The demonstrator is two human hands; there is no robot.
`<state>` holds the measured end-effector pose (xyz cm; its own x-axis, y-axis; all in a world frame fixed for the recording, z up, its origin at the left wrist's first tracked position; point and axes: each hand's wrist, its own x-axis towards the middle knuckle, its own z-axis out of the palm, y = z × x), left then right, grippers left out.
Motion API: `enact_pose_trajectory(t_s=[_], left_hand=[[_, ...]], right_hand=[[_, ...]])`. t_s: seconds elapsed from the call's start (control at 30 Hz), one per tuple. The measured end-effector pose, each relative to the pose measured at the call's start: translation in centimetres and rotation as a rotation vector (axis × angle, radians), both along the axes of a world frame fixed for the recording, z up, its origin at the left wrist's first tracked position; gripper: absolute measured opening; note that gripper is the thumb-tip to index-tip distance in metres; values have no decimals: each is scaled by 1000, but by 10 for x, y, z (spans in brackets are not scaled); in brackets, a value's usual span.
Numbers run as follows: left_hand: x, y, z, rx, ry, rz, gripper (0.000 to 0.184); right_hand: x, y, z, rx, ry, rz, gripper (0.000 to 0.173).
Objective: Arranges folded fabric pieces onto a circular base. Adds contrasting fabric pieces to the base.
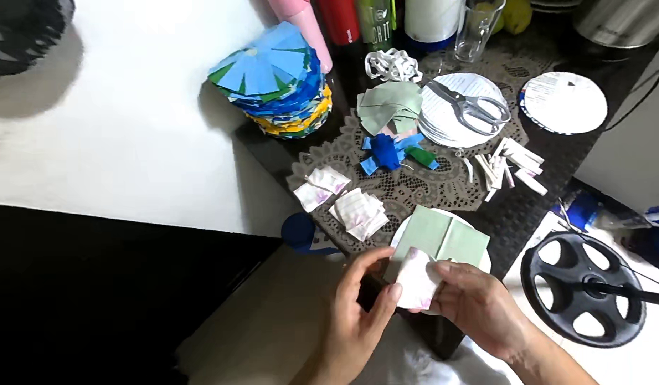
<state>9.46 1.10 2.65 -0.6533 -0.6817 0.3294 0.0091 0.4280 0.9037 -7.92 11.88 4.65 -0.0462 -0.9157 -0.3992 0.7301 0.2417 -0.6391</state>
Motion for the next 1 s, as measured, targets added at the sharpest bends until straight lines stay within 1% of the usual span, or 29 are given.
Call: enact_pose_trajectory(t_s=[0.03, 0.07, 0.1, 0.13, 0.17, 0.2, 0.23, 0.27, 0.33, 0.37, 0.43, 0.53, 0.63, 0.67, 0.73, 0.8, 0.9, 1.0], left_hand=[[-4, 5, 2, 218, 8, -50, 48], [-8, 12, 4, 423, 21, -73, 47], [-13, 18, 6, 580, 35, -71, 39], [-17, 23, 6, 676, 49, -60, 28], [-20, 26, 5, 716, 62, -59, 22], [-23, 28, 3, 722, 67, -57, 20], [-26, 29, 2, 716, 66, -56, 20], [-28, 30, 2, 708, 60, -55, 19], [-32, 32, 1, 652, 31, -60, 15], [-33, 33, 0, 589, 13, -86, 15], [-37, 35, -2, 444, -36, -131, 15], [-45, 37, -4, 365, -128, -215, 15], [-59, 36, -3, 274, -243, -224, 11], [-66, 35, -2, 237, -283, -216, 11], [-79, 32, 0, 129, -367, -194, 12], [-92, 29, 0, -25, -463, -174, 15], [-108, 25, -2, -221, -525, -149, 17], [-118, 24, -3, -332, -570, -116, 14]], right_hand=[[0, 6, -1, -35, 31, 3, 44], [0, 12, -1, -53, 53, -5, 44], [2, 17, -1, -56, 66, -15, 45], [3, 22, -2, -56, 74, -24, 46], [4, 26, -4, -64, 95, -28, 50], [5, 32, -7, -75, 160, -29, 54], [5, 38, -11, -91, 279, -38, 59], [5, 44, -15, -104, 439, -68, 57], [5, 55, -20, -117, 757, -188, 34], [4, 59, -22, -132, 852, -240, 28], [2, 66, -24, -125, 899, -290, 22], [4, 74, -30, -78, 878, -338, 10], [3, 81, -39, -18, 926, -375, 14], [1, 82, -41, 0, 998, -383, 16], [-4, 82, -45, 70, 1249, -389, 22], [-11, 76, -46, 154, 1486, -400, 21], [-20, 69, -46, 233, 1645, -404, 20], [-26, 64, -46, 289, 1731, -381, 20]])
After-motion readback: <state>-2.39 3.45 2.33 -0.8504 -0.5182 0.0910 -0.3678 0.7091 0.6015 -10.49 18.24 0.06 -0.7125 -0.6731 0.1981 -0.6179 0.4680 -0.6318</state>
